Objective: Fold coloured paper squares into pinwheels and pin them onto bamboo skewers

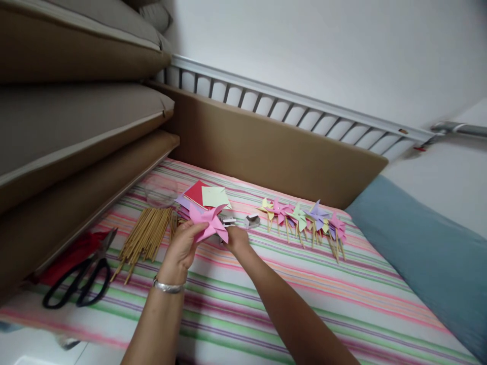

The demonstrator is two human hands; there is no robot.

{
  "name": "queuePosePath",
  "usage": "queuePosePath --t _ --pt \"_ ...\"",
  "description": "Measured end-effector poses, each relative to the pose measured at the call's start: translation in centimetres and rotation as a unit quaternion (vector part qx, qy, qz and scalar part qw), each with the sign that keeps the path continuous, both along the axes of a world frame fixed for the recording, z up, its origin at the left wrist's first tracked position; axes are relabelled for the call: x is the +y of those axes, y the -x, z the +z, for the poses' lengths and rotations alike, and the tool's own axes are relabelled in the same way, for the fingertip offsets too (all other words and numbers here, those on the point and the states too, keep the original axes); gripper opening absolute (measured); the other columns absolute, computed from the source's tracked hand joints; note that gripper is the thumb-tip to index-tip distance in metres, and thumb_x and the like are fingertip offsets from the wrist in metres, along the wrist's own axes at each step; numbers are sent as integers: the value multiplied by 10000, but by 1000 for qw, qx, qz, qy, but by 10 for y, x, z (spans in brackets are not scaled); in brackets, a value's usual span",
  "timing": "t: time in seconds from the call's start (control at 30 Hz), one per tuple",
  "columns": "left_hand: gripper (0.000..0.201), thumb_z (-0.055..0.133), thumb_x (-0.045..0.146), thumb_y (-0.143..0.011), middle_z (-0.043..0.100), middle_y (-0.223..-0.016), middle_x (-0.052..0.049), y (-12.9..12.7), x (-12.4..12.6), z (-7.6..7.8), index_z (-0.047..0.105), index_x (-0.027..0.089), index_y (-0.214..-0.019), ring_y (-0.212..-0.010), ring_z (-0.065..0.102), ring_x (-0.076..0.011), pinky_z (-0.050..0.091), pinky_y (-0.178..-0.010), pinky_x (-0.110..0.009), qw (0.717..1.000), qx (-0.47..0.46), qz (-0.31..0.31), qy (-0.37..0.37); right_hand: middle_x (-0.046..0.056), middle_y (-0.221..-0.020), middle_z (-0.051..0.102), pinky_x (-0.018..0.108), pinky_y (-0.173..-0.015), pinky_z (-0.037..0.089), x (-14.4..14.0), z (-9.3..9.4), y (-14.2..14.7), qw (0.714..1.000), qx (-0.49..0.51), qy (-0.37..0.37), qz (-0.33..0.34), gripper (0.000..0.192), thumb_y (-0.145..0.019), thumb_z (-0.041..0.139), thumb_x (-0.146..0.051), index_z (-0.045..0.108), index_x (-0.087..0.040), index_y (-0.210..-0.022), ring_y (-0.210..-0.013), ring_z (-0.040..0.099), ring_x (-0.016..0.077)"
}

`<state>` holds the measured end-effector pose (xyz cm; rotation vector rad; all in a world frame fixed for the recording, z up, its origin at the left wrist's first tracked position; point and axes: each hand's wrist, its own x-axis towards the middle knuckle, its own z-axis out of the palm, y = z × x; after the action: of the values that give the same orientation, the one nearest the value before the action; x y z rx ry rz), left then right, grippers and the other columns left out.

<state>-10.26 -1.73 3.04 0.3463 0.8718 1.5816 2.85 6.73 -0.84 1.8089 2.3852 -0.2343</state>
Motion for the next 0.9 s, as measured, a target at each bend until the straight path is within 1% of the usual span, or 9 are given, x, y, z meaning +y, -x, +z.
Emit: queuePosePath --t 0.1,0.17,0.27,0.33,0.47,0.6,0.67,0.77,0.9 --pt "130 762 118 -503 705 -633 -15 0 1 -2 690 130 -611 -632 632 -133 530 -660 -261 1000 2 -7 1 63 -1008 667 338 -741 501 2 -4 -1 1000 5 19 -5 320 -819 574 -386 593 -193 -1074 -905 636 203" --pt "149 763 129 -513 712 -660 -32 1 1 -3 701 118 -649 -652 638 -143 532 -681 -273 1000 8 -12 -3 60 -982 666 356 -751 504 4 -8 -1 1000 9 21 -11 288 -834 564 -371 609 -163 -1028 -889 636 198" --pt "180 764 139 -520 717 -684 -45 4 2 -4 710 106 -689 -675 644 -152 530 -698 -280 1000 20 -11 -11 78 -927 696 335 -698 492 6 -13 -2 1000 24 11 -15 202 -755 640 -284 667 -185 -929 -887 650 253" --pt "207 762 138 -521 720 -695 -45 5 2 -5 714 106 -720 -675 644 -149 528 -689 -270 1000 25 -7 -6 99 -912 709 321 -662 478 7 -16 -3 999 41 1 -17 212 -707 655 -259 683 -208 -911 -880 656 275" --pt "194 759 134 -519 714 -665 -38 4 4 -7 711 108 -706 -651 643 -146 525 -665 -263 999 33 7 8 110 -893 716 284 -633 455 9 -21 -9 997 77 -16 -27 222 -684 649 -283 692 -211 -890 -850 663 258" --pt "180 767 130 -502 703 -631 -29 5 4 -7 700 112 -669 -613 637 -147 526 -644 -271 999 32 20 6 108 -851 715 266 -607 432 11 -19 -16 992 118 -26 -38 134 -685 627 -254 696 -190 -780 -796 659 236" --pt "187 770 141 -500 704 -629 -35 6 4 -7 694 109 -667 -610 637 -152 528 -648 -280 999 33 22 7 85 -818 712 251 -595 417 7 -17 -26 988 144 -35 -45 117 -712 582 -230 687 -194 -747 -774 651 212" --pt "181 768 149 -497 704 -631 -43 5 4 -6 685 105 -652 -613 637 -158 533 -675 -302 999 38 23 7 34 -774 704 224 -588 401 -11 -17 -54 979 187 -47 -59 155 -758 513 -227 667 -209 -753 -739 635 165" --pt "138 762 127 -487 686 -597 -17 -4 5 -6 654 124 -572 -594 624 -138 537 -683 -302 999 45 17 10 -4 -685 685 205 -549 391 -48 -32 -100 968 225 -36 -102 177 -783 498 -287 647 -209 -728 -638 616 133"
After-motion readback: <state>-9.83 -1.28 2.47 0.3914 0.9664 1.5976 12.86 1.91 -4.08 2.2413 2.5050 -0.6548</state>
